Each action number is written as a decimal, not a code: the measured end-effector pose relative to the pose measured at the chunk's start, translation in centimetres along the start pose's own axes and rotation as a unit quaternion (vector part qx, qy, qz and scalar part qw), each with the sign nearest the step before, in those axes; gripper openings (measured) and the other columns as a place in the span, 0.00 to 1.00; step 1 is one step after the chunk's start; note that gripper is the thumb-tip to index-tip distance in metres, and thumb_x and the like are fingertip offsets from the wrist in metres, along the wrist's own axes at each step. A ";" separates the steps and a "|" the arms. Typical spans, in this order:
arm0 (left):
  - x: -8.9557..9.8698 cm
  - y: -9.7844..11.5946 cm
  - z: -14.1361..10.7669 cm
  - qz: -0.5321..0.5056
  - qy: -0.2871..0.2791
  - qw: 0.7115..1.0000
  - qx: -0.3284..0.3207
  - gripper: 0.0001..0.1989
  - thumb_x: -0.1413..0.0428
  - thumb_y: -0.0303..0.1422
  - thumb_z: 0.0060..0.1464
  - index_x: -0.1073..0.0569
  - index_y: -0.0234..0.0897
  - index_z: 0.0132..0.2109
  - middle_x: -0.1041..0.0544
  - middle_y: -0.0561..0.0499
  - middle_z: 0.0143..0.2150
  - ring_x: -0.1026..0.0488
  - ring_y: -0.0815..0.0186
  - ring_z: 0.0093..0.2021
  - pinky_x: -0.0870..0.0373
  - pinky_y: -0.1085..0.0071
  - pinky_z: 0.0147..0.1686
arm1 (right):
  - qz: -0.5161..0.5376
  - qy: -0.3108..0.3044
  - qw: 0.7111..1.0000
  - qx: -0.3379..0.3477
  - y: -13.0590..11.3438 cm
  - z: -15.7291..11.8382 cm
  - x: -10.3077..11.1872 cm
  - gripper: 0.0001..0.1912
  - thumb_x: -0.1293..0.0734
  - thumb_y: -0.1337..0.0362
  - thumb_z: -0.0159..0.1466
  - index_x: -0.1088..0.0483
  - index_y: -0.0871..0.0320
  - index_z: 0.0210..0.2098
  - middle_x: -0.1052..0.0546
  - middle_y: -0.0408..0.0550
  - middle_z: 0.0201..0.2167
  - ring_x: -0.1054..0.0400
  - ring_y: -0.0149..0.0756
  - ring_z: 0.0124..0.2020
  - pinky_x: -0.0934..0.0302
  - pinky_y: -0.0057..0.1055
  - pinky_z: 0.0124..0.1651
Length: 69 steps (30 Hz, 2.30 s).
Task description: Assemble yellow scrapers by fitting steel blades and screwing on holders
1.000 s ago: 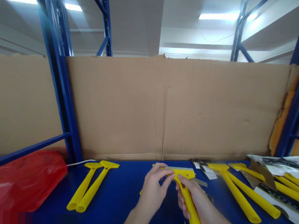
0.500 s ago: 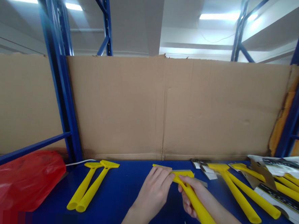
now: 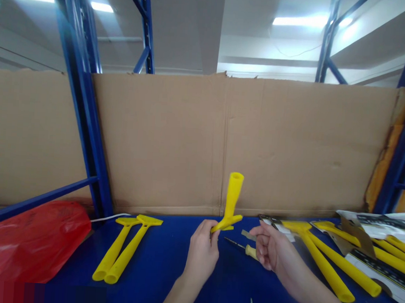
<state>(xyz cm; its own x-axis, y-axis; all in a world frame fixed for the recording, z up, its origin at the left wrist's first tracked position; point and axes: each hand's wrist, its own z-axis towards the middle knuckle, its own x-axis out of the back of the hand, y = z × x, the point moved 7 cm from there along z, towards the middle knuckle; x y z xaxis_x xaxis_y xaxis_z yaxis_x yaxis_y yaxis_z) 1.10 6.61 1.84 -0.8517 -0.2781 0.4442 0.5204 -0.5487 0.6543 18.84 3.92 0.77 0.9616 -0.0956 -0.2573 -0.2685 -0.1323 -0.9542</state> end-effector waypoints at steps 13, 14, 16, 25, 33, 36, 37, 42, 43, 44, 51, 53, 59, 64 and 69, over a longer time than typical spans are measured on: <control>-1.1 -3.9 -0.3 -0.345 0.020 0.886 0.310 0.06 0.36 0.27 0.44 0.26 0.29 0.31 0.24 0.49 0.29 0.27 0.70 0.26 0.26 0.75 0.26 | -0.519 -0.181 0.835 0.025 1.7 -2.6 -1.6 0.06 0.35 0.72 0.48 0.29 0.56 0.24 0.31 0.36 0.16 0.42 0.24 0.15 0.53 0.19 0.16; -1.1 -3.8 -0.3 -0.351 0.017 0.881 0.315 0.06 0.36 0.26 0.43 0.26 0.29 0.31 0.24 0.49 0.28 0.27 0.71 0.26 0.25 0.74 0.26 | -0.539 -0.175 0.823 0.026 1.7 -2.7 -1.5 0.06 0.34 0.72 0.46 0.29 0.56 0.23 0.31 0.36 0.16 0.41 0.24 0.16 0.53 0.19 0.16; -1.1 -3.6 -0.4 -0.359 0.014 0.875 0.326 0.07 0.35 0.24 0.42 0.26 0.29 0.30 0.24 0.50 0.27 0.28 0.71 0.25 0.25 0.74 0.26 | -0.557 -0.169 0.813 0.017 1.9 -2.7 -1.4 0.06 0.32 0.73 0.44 0.29 0.56 0.22 0.31 0.36 0.17 0.41 0.24 0.16 0.54 0.19 0.16; -1.3 -3.0 -0.6 -0.354 0.007 0.874 0.332 0.07 0.35 0.22 0.41 0.25 0.29 0.30 0.23 0.49 0.27 0.27 0.70 0.26 0.24 0.73 0.24 | -0.514 -0.162 0.840 0.059 2.8 -1.9 -1.8 0.09 0.36 0.75 0.48 0.30 0.56 0.19 0.33 0.36 0.13 0.42 0.24 0.11 0.55 0.21 0.15; -2.1 -2.0 -1.0 -0.346 -0.017 0.880 0.326 0.06 0.36 0.21 0.38 0.24 0.29 0.28 0.23 0.50 0.24 0.29 0.71 0.24 0.27 0.77 0.21 | -0.423 -0.080 0.879 0.203 1.0 -0.9 -2.4 0.08 0.34 0.68 0.54 0.28 0.55 0.19 0.34 0.38 0.13 0.43 0.28 0.14 0.52 0.25 0.19; -2.4 -1.4 -1.1 -0.342 -0.035 0.884 0.317 0.08 0.34 0.22 0.35 0.24 0.29 0.27 0.23 0.50 0.24 0.28 0.70 0.24 0.28 0.77 0.21 | -0.365 -0.047 0.903 0.221 0.7 -0.4 -2.2 0.07 0.33 0.65 0.54 0.27 0.54 0.20 0.34 0.38 0.13 0.43 0.29 0.14 0.51 0.26 0.18; -2.5 -1.2 -1.1 -0.340 -0.044 0.885 0.317 0.08 0.34 0.22 0.35 0.24 0.29 0.27 0.23 0.50 0.24 0.28 0.70 0.24 0.28 0.77 0.21 | -0.347 -0.040 0.910 0.223 0.8 -0.2 -2.0 0.06 0.32 0.64 0.54 0.26 0.54 0.21 0.34 0.39 0.13 0.43 0.29 0.14 0.51 0.26 0.17; -3.3 -0.5 -1.5 -0.337 -0.077 0.890 0.298 0.07 0.35 0.24 0.35 0.24 0.30 0.27 0.23 0.50 0.24 0.27 0.70 0.24 0.30 0.77 0.21 | -0.279 -0.025 0.933 0.228 1.1 0.2 -1.6 0.05 0.31 0.63 0.53 0.24 0.54 0.22 0.30 0.40 0.15 0.43 0.28 0.13 0.50 0.26 0.16; -3.5 -0.4 -1.6 -0.338 -0.082 0.892 0.289 0.07 0.35 0.25 0.36 0.24 0.30 0.27 0.22 0.50 0.24 0.27 0.69 0.24 0.30 0.77 0.21 | -0.273 -0.027 0.935 0.225 1.2 0.3 -1.6 0.05 0.31 0.62 0.53 0.24 0.55 0.22 0.29 0.40 0.16 0.42 0.27 0.13 0.49 0.25 0.16; -3.7 -0.3 -1.6 -0.339 -0.088 0.894 0.280 0.07 0.35 0.25 0.36 0.24 0.30 0.27 0.22 0.49 0.25 0.27 0.69 0.24 0.30 0.76 0.22 | -0.269 -0.030 0.937 0.221 1.3 0.3 -1.6 0.05 0.31 0.62 0.53 0.24 0.55 0.22 0.28 0.40 0.16 0.42 0.27 0.13 0.49 0.25 0.15; -4.6 -0.2 -2.0 -0.320 -0.117 0.910 0.235 0.06 0.37 0.29 0.37 0.24 0.31 0.26 0.24 0.50 0.24 0.29 0.69 0.23 0.33 0.76 0.23 | -0.259 -0.005 0.946 0.196 1.7 0.8 -1.2 0.06 0.31 0.62 0.52 0.25 0.57 0.22 0.29 0.39 0.17 0.42 0.25 0.11 0.48 0.24 0.14; -4.7 -0.2 -1.9 -0.307 -0.123 0.920 0.211 0.05 0.38 0.29 0.38 0.24 0.31 0.26 0.24 0.50 0.24 0.30 0.70 0.23 0.34 0.75 0.23 | -0.260 0.000 0.946 0.194 1.7 0.8 -1.1 0.06 0.30 0.62 0.52 0.25 0.57 0.21 0.30 0.39 0.16 0.42 0.25 0.11 0.49 0.24 0.14; -4.6 0.1 -1.8 -0.278 -0.132 0.936 0.172 0.04 0.40 0.30 0.41 0.24 0.32 0.27 0.24 0.51 0.24 0.32 0.70 0.23 0.36 0.75 0.25 | -0.265 0.011 0.944 0.197 1.5 0.5 -1.3 0.07 0.30 0.61 0.52 0.27 0.56 0.20 0.30 0.39 0.15 0.42 0.26 0.10 0.49 0.25 0.14; -4.2 0.8 -1.6 -0.251 -0.138 0.946 0.151 0.03 0.41 0.29 0.42 0.25 0.33 0.26 0.25 0.51 0.24 0.33 0.71 0.24 0.39 0.76 0.25 | -0.310 0.062 0.927 0.202 1.0 0.1 -0.9 0.08 0.31 0.62 0.52 0.31 0.54 0.19 0.32 0.38 0.14 0.42 0.29 0.10 0.51 0.27 0.14; -4.0 0.8 -1.6 -0.248 -0.140 0.944 0.168 0.03 0.41 0.28 0.42 0.26 0.32 0.26 0.26 0.52 0.23 0.34 0.72 0.23 0.37 0.75 0.25 | -0.410 0.126 0.875 0.226 -0.2 -0.4 -0.3 0.17 0.28 0.61 0.50 0.40 0.53 0.15 0.35 0.38 0.12 0.41 0.32 0.16 0.50 0.29 0.21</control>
<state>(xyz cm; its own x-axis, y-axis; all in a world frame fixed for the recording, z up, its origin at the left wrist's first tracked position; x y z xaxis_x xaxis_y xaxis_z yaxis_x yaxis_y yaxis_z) 4.82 6.05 -0.41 -0.9706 0.1919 0.1455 0.0919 -0.2630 0.9604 18.60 3.60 1.04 0.7621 -0.3734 0.5289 0.6099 0.1398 -0.7801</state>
